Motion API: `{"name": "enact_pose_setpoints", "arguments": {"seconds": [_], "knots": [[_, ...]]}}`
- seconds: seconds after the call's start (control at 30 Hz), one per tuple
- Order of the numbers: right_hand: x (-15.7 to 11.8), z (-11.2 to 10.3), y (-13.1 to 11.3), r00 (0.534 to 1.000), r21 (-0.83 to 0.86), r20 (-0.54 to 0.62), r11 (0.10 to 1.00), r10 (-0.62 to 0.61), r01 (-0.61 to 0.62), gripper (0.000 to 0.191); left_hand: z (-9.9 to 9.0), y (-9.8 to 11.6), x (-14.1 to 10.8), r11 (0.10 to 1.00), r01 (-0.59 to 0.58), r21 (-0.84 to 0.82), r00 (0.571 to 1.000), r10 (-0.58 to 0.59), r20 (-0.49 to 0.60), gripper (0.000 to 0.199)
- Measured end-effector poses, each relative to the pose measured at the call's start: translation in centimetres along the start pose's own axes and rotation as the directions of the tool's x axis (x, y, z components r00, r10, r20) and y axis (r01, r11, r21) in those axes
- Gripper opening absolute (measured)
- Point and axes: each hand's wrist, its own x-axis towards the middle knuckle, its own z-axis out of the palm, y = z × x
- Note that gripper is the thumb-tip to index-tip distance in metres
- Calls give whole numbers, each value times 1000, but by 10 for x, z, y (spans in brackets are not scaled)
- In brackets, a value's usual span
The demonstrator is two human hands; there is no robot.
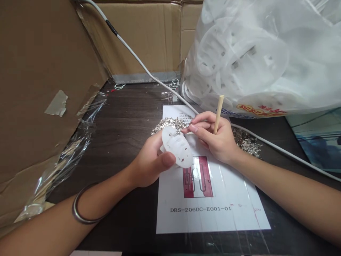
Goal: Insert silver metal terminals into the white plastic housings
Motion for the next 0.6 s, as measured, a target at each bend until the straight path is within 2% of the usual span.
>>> {"name": "enact_pose_setpoints", "arguments": {"seconds": [0.13,0.23,0.37,0.47,0.6], "knots": [[0,0,1,1000,-33,-26,999,-4,3,17,0,-2,0,1000,-18,-15,1000,19,6,62],[-1,-1,2,1000,-71,-14,997,-13,12,14,0,-2,1,1000,-30,-8,999,30,-14,63],[-3,-2,2,996,-222,-54,973,-77,63,4,0,0,2,1000,-2,4,1000,2,-24,62],[-5,-2,1,993,-311,-78,949,-89,61,6,0,1,3,999,-13,30,1000,14,-21,65],[-5,0,1,995,-267,-44,961,-88,74,13,0,0,4,998,-40,50,999,42,-31,70]]}}
